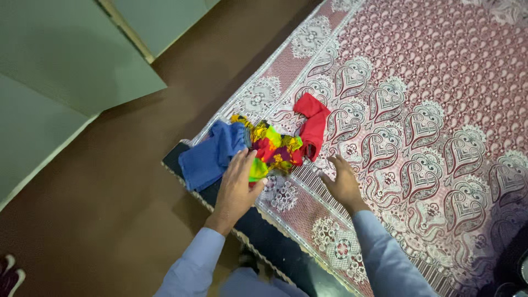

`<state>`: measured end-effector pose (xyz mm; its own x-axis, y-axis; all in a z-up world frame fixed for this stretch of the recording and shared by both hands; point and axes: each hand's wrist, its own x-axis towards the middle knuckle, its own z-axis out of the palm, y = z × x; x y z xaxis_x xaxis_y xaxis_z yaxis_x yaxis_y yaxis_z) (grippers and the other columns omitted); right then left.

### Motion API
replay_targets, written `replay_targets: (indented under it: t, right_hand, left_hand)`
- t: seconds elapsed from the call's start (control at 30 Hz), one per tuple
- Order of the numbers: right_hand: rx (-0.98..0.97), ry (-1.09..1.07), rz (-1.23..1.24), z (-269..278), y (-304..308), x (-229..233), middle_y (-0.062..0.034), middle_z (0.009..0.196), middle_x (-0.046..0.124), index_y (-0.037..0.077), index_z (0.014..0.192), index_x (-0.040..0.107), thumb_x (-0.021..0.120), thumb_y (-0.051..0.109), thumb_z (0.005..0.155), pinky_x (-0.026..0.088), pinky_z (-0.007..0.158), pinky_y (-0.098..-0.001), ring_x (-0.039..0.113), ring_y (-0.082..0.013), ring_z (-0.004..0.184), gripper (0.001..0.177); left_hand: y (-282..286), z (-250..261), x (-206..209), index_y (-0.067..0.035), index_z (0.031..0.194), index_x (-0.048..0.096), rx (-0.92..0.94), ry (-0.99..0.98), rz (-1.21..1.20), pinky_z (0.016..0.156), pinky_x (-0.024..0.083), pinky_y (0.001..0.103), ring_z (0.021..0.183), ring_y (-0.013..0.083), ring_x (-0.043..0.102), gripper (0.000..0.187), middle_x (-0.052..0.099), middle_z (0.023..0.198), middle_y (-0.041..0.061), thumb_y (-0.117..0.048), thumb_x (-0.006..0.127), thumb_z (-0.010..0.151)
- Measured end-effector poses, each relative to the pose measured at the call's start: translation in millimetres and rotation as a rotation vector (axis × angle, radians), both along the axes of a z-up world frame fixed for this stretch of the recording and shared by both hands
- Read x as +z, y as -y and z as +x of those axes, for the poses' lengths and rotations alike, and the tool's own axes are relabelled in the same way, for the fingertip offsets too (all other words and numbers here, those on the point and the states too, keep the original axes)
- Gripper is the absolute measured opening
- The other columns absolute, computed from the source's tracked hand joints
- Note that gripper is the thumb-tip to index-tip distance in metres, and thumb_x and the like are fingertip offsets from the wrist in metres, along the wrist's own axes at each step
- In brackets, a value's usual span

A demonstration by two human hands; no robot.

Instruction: The person folds several clothing items on a bed, including a blue shirt, a red t-shirt, a colorful patterned cloth, and blue jeans, then places them into an open suitcase. The person also picks up two combs from a vanity and places them into the suitcase.

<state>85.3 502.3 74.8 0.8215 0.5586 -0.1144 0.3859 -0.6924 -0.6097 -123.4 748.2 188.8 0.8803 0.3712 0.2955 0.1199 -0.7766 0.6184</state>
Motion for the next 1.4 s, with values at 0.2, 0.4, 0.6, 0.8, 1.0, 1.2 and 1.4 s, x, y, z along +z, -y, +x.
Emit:
replay_targets:
  t: [0.2, 0.4, 0.6, 0.8, 1.0, 1.2, 1.4]
  right_hand:
    - [0.038, 0.049, 0.022, 32, -28, -78, -0.0276, 0.152, 0.047, 0.006, 0.136, 0.059, 0.079, 0.029, 0.086, 0.036, 0.120, -0.0471, 0.042, -0.0418, 0.145, 0.058]
    - [0.000, -0.119, -0.173, 45, -45, -167, -0.0303, 0.152, 0.039, 0.013, 0.130, 0.068, 0.084, 0.025, 0.078, 0.037, 0.115, -0.0437, 0.041, -0.0434, 0.139, 0.056]
    - [-0.073, -0.134, 0.045, 44, -59, -159, -0.0244, 0.143, 0.057, -0.002, 0.141, 0.053, 0.076, 0.029, 0.089, 0.044, 0.110, -0.0417, 0.057, -0.0354, 0.129, 0.064]
    - [-0.342, -0.027, 0.304, 31, -88, -39, -0.0170, 0.105, 0.078, -0.001, 0.111, 0.074, 0.080, 0.013, 0.083, 0.059, 0.085, -0.0359, 0.077, -0.0240, 0.093, 0.032]
    - [-0.387, -0.189, 0.384, 29, -109, 56, -0.0144, 0.089, 0.079, -0.003, 0.100, 0.075, 0.074, 0.004, 0.088, 0.059, 0.065, -0.0329, 0.072, -0.0191, 0.071, 0.014]
    - [-0.241, 0.204, 0.480, 15, -108, 144, -0.0127, 0.096, 0.070, 0.000, 0.098, 0.077, 0.070, -0.004, 0.085, 0.060, 0.073, -0.0305, 0.073, -0.0160, 0.084, 0.016]
    - [-0.233, 0.073, 0.622, 6, -99, 209, -0.0090, 0.100, 0.079, -0.003, 0.097, 0.074, 0.063, -0.009, 0.089, 0.061, 0.083, -0.0282, 0.076, -0.0132, 0.092, 0.015]
  left_hand:
    - [-23, 47, -37, 0.001, 0.147, 0.046, -0.091, -0.073, -0.025, 0.117, 0.034, 0.051, 0.140, 0.0458, 0.043, 0.072, 0.049, 0.148, 0.029, -0.024, 0.077, 0.087]
    - [-45, 63, -56, 0.001, 0.147, 0.045, -0.154, -0.126, -0.078, 0.116, 0.034, 0.051, 0.140, 0.0456, 0.042, 0.072, 0.048, 0.148, 0.029, -0.025, 0.076, 0.088]
    - [-69, 59, -59, 0.002, 0.145, 0.047, -0.162, -0.126, -0.065, 0.116, 0.033, 0.052, 0.140, 0.0443, 0.043, 0.067, 0.051, 0.147, 0.028, -0.024, 0.076, 0.091]
    - [-80, 57, -34, 0.001, 0.144, 0.050, -0.199, -0.070, -0.183, 0.111, 0.044, 0.045, 0.131, 0.0387, 0.057, 0.064, 0.060, 0.138, 0.023, -0.023, 0.075, 0.090]
    - [-75, 81, 2, 0.000, 0.145, 0.047, -0.337, -0.147, -0.240, 0.110, 0.044, 0.043, 0.129, 0.0372, 0.058, 0.071, 0.059, 0.140, 0.022, -0.025, 0.077, 0.086]
    - [-64, 104, 32, 0.000, 0.147, 0.044, -0.450, -0.115, -0.193, 0.111, 0.040, 0.044, 0.132, 0.0387, 0.052, 0.078, 0.055, 0.143, 0.024, -0.028, 0.082, 0.084]
    - [-44, 116, 66, 0.000, 0.130, 0.057, -0.524, -0.105, -0.188, 0.096, 0.050, 0.047, 0.113, 0.0392, 0.063, 0.074, 0.067, 0.122, 0.024, -0.029, 0.088, 0.070]
